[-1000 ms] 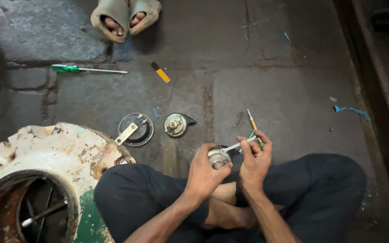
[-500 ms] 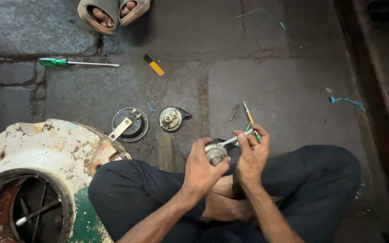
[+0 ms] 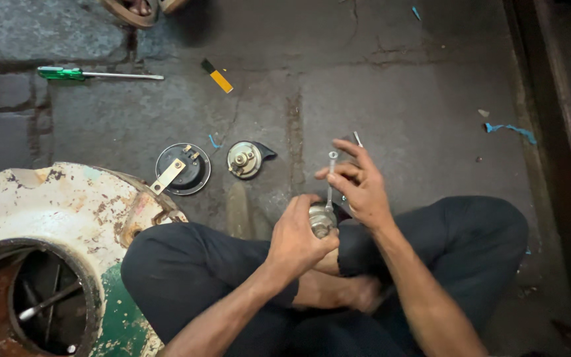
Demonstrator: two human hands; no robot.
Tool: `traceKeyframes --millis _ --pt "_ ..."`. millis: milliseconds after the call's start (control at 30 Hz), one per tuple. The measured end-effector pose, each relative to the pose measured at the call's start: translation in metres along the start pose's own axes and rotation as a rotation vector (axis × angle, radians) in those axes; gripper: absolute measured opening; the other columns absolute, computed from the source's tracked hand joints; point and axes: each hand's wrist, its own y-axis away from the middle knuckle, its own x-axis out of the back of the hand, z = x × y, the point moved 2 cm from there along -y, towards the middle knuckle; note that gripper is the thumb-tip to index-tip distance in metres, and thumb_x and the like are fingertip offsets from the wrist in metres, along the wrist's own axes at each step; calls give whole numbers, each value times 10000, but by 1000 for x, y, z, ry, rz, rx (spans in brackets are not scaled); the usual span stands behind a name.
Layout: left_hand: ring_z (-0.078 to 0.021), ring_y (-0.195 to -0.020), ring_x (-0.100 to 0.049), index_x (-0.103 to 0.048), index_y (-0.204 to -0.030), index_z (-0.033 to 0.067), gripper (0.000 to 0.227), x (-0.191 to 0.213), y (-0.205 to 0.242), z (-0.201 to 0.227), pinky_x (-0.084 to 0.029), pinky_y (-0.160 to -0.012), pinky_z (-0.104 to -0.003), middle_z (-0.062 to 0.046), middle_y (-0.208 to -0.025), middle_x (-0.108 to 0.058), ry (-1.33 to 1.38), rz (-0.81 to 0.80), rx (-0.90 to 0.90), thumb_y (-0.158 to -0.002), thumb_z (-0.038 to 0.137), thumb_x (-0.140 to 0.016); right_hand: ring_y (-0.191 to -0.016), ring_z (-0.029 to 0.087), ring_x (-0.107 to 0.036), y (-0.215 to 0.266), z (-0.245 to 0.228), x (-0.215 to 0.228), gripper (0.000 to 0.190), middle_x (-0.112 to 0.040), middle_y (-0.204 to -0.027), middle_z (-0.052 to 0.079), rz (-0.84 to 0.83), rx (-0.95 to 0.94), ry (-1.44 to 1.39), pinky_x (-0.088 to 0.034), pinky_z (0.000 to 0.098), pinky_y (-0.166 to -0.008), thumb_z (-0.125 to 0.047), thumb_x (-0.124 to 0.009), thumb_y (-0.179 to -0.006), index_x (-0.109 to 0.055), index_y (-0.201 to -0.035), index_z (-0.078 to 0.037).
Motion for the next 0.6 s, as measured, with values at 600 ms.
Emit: traceKeyframes --millis 600 --pt "-401 -940 -588 -648 -1087 104 471 -72 -61 -87 -511 -841 -462 -202 -1018 -553 0 348 142 -659 76 -842 -511 77 -410 10 122 29 150 -510 -638 -17 32 -512 121 -303 266 -440 -142 -675 -915 -732 -1028 -62"
